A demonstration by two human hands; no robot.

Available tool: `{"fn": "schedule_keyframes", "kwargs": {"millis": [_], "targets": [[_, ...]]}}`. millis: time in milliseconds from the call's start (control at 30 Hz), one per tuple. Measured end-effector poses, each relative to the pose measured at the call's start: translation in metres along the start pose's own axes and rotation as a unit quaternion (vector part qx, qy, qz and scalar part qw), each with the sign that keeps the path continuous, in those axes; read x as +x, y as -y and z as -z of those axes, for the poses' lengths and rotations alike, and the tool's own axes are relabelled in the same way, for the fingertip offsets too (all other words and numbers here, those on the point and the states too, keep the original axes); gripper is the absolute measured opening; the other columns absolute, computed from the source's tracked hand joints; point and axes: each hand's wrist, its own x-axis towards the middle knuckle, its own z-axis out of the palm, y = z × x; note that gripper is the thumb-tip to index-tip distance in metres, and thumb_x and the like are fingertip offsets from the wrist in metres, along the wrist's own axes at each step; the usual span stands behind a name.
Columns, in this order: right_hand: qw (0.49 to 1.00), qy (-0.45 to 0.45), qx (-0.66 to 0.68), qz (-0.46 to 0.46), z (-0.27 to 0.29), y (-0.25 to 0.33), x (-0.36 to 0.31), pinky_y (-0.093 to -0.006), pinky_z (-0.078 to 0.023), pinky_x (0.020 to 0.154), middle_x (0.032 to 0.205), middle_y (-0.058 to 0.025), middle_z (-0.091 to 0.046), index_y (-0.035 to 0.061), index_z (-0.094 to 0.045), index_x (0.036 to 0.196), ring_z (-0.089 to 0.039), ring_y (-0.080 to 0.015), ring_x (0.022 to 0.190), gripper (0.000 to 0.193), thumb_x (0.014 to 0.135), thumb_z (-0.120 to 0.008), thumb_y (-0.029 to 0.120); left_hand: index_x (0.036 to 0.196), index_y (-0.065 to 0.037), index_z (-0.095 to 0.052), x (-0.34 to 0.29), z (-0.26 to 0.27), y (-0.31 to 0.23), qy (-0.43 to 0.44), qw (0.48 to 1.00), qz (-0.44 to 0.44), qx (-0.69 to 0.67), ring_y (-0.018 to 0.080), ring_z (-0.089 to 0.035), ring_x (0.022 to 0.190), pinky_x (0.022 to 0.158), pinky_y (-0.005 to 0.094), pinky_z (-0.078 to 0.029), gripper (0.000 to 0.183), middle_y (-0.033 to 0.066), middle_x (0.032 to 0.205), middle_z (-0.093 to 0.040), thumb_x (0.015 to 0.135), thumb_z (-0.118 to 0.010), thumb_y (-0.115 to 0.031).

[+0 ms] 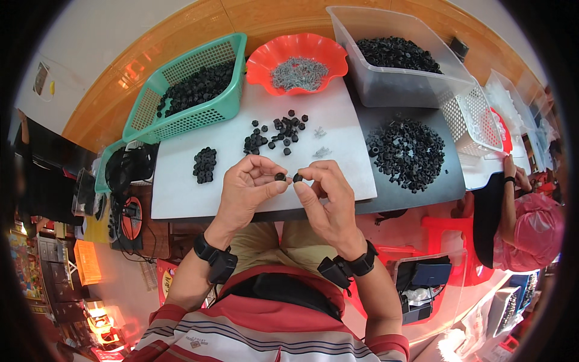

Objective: Manually assemble small plastic/rubber components with pins.

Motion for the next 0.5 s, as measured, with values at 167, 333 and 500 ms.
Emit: {"fn": "schedule_keyframes", "kwargs": {"millis": [167, 333, 500], "targets": [[0.999, 0.012, 0.044, -0.014, -0.0021, 0.0036, -0.0023, -0.0221, -0.041, 0.058, 0.106, -0.0074, -0.060, -0.0002, -0.067, 0.113, -0.049, -0.0063, 0.068, 0.019, 0.097, -0.071, 0.009, 0.110, 0.005, -0.069, -0.0023, 0.0026, 0.0014, 0.023, 1.000, 0.018, -0.003, 0.0175, -0.072, 0.096, 0.092, 0.0299, -0.059, 0.025, 0.0133, 0.109, -0.073, 0.087, -0.077, 0.007], [0.998, 0.020, 0.051, -0.019, -0.0050, 0.0045, -0.0033, -0.0219, -0.041, 0.059, 0.106, -0.0071, -0.060, -0.0005, -0.067, 0.113, -0.049, -0.0062, 0.068, 0.019, 0.097, -0.071, 0.009, 0.115, 0.006, -0.070, -0.0059, 0.0068, 0.0056, 0.027, 0.997, 0.053, -0.050, 0.0164, -0.073, 0.096, 0.088, 0.0284, -0.061, 0.028, 0.0129, 0.105, -0.074, 0.088, -0.079, 0.003], [0.999, 0.010, 0.049, -0.012, -0.0052, 0.0035, -0.0050, -0.0221, -0.041, 0.058, 0.105, -0.0073, -0.059, -0.0005, -0.067, 0.114, -0.049, -0.0060, 0.068, 0.020, 0.097, -0.072, 0.009, 0.116, 0.003, -0.071, -0.0100, 0.0045, 0.0041, 0.025, 0.989, 0.083, -0.116, 0.0176, -0.073, 0.095, 0.086, 0.0302, -0.063, 0.027, 0.0127, 0.106, -0.074, 0.089, -0.077, 0.004]]}}
